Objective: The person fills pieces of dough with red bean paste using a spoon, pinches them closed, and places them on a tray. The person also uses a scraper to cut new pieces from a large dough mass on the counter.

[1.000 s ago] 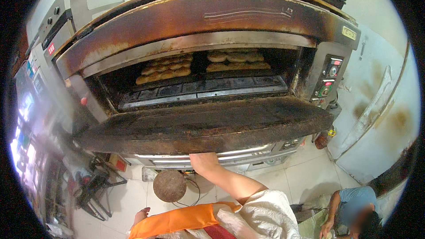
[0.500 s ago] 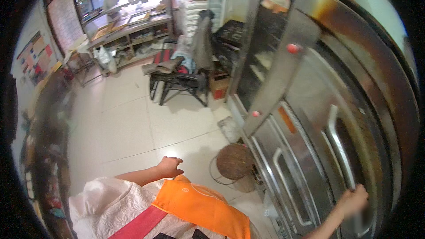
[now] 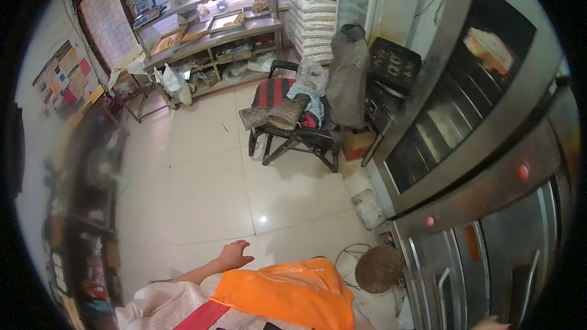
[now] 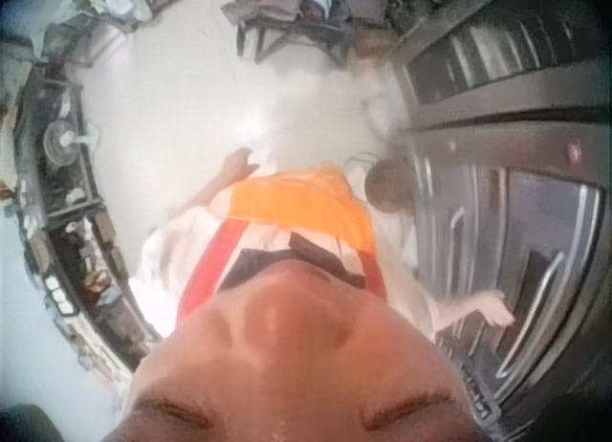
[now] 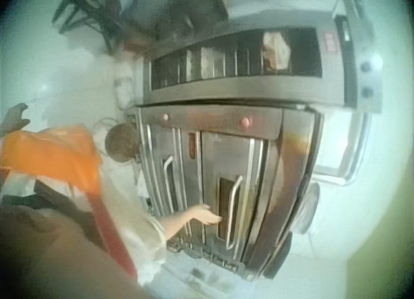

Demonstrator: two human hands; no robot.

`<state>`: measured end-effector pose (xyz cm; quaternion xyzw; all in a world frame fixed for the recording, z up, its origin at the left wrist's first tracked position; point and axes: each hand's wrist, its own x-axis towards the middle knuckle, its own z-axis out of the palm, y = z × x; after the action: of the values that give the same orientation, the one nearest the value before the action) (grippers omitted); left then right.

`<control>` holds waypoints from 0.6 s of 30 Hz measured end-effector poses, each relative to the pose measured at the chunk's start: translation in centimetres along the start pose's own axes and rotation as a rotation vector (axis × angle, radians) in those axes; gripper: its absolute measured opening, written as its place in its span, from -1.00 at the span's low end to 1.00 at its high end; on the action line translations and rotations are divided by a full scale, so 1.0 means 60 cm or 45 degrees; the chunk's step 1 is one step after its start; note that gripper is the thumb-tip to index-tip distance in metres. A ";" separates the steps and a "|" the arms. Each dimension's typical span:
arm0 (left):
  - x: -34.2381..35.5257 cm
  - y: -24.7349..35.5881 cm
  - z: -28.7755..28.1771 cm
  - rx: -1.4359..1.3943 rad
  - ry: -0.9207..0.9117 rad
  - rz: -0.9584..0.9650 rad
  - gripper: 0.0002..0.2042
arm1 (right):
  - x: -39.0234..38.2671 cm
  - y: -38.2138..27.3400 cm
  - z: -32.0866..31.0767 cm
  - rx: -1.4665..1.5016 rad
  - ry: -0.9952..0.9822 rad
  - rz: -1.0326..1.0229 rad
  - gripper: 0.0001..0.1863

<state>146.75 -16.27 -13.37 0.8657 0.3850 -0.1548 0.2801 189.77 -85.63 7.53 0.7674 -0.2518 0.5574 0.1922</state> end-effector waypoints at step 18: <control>0.377 -0.233 -0.396 -0.089 0.353 -0.302 -0.39 | -0.807 -1.377 -0.686 1.868 -2.179 -1.479 -0.52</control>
<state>152.31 18.86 -10.54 0.8169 0.5246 -0.0523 0.2340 196.00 12.45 -27.20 0.8041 0.4446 -0.2731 -0.2850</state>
